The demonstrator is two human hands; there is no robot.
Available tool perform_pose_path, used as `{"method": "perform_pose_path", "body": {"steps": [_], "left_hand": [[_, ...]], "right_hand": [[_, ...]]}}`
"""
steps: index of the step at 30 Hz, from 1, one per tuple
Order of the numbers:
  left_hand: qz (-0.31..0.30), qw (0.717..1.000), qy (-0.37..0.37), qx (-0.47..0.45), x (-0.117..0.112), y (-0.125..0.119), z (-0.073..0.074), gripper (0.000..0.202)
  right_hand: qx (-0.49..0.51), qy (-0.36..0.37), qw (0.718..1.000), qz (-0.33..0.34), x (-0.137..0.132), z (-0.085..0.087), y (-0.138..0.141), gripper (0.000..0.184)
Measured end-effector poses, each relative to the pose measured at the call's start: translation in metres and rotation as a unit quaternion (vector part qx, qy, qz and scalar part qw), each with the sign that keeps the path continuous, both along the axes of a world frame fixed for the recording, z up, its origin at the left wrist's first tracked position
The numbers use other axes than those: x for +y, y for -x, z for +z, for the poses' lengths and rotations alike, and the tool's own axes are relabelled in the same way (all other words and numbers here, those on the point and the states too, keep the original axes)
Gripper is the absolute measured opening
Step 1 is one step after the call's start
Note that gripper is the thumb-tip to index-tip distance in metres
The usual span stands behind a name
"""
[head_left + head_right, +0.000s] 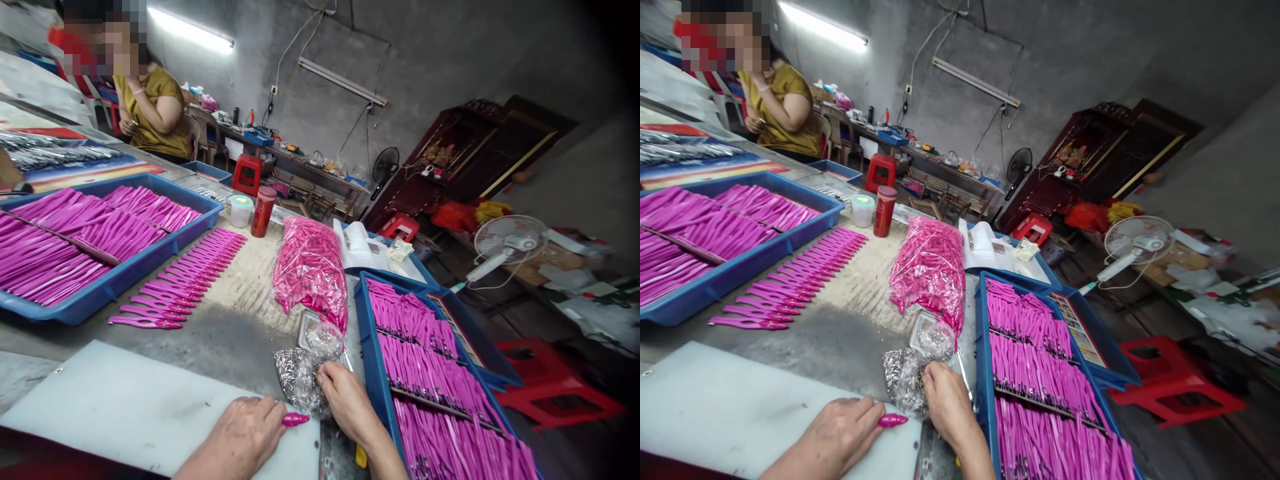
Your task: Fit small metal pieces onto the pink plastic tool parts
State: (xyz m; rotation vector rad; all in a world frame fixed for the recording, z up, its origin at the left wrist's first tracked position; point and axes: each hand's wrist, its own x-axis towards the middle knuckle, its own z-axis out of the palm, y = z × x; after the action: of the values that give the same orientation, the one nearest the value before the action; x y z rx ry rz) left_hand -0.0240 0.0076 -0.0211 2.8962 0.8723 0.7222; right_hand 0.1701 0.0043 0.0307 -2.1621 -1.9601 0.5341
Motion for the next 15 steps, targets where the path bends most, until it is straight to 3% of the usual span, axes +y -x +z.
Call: {"method": "perform_pose_path", "body": {"steps": [15], "left_hand": [[0.005,1.0,0.009,-0.021,-0.0008,-0.0004,-0.0014,0.012]], "right_hand": [[0.0,-0.011,1.0,-0.002,-0.0042,-0.0047,-0.0018,0.025]]}}
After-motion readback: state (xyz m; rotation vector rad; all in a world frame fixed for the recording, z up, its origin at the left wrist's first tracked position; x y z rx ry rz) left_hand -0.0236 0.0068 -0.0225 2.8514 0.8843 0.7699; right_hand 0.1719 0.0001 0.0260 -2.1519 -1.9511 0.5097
